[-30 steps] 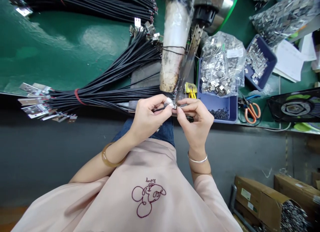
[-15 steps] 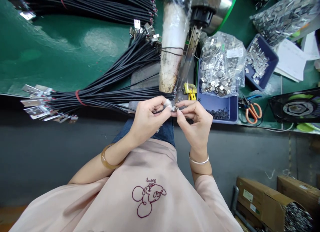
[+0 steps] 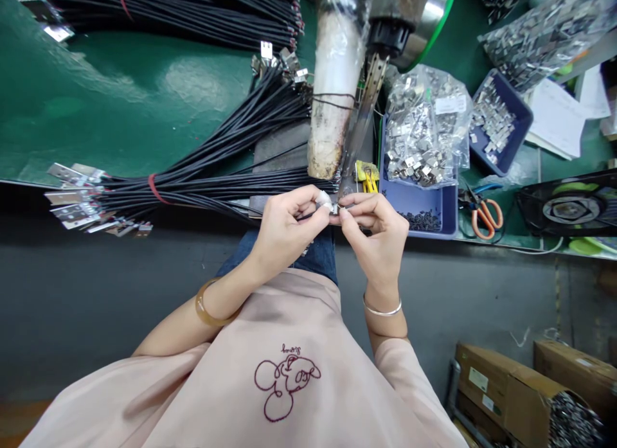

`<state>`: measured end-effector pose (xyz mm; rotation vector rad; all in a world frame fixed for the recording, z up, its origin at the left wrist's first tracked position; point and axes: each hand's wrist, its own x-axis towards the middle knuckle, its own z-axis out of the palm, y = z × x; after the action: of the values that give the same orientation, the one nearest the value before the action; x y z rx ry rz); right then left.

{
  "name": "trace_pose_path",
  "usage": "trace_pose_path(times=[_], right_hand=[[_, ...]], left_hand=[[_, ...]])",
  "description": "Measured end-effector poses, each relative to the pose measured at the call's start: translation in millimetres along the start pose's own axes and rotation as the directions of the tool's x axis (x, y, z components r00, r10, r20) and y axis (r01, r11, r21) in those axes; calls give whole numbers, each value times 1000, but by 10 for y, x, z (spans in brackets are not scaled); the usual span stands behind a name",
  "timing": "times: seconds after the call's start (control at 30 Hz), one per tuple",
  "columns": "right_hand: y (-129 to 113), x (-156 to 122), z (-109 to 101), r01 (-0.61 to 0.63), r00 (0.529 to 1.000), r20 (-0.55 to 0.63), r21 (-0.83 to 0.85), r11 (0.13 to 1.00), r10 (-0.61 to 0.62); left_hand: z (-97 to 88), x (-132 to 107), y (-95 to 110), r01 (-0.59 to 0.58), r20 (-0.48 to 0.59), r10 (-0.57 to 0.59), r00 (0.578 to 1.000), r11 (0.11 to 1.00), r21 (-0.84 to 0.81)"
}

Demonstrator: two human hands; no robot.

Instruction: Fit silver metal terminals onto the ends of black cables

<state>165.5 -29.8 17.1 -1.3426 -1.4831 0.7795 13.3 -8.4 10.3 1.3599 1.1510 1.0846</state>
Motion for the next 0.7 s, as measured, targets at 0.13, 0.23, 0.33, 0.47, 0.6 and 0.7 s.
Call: trace_pose_path(times=[0.13, 0.23, 0.33, 0.47, 0.6, 0.7], right_hand=[[1, -27, -7, 6, 1000, -4, 9, 1000, -6], [8, -49, -11, 33, 999, -5, -39, 999, -33], [12, -66, -9, 56, 998, -13, -60, 997, -57], [3, -71, 0, 44, 999, -26, -40, 998, -45], [-3, -65, 5, 0, 999, -43, -11, 1000, -1], [3, -65, -3, -22, 999, -37, -5, 1000, 22]], left_hand=[[-6, -11, -7, -2, 10, 2, 1000, 1000, 3], [-6, -17, -20, -10, 14, 10, 1000, 1000, 14], [-3, -22, -34, -30, 14, 30, 999, 999, 28], [2, -30, -38, -40, 22, 39, 999, 998, 48], [4, -34, -25, -30, 26, 29, 999, 999, 31], [0, -38, -24, -34, 33, 33, 999, 999, 22]])
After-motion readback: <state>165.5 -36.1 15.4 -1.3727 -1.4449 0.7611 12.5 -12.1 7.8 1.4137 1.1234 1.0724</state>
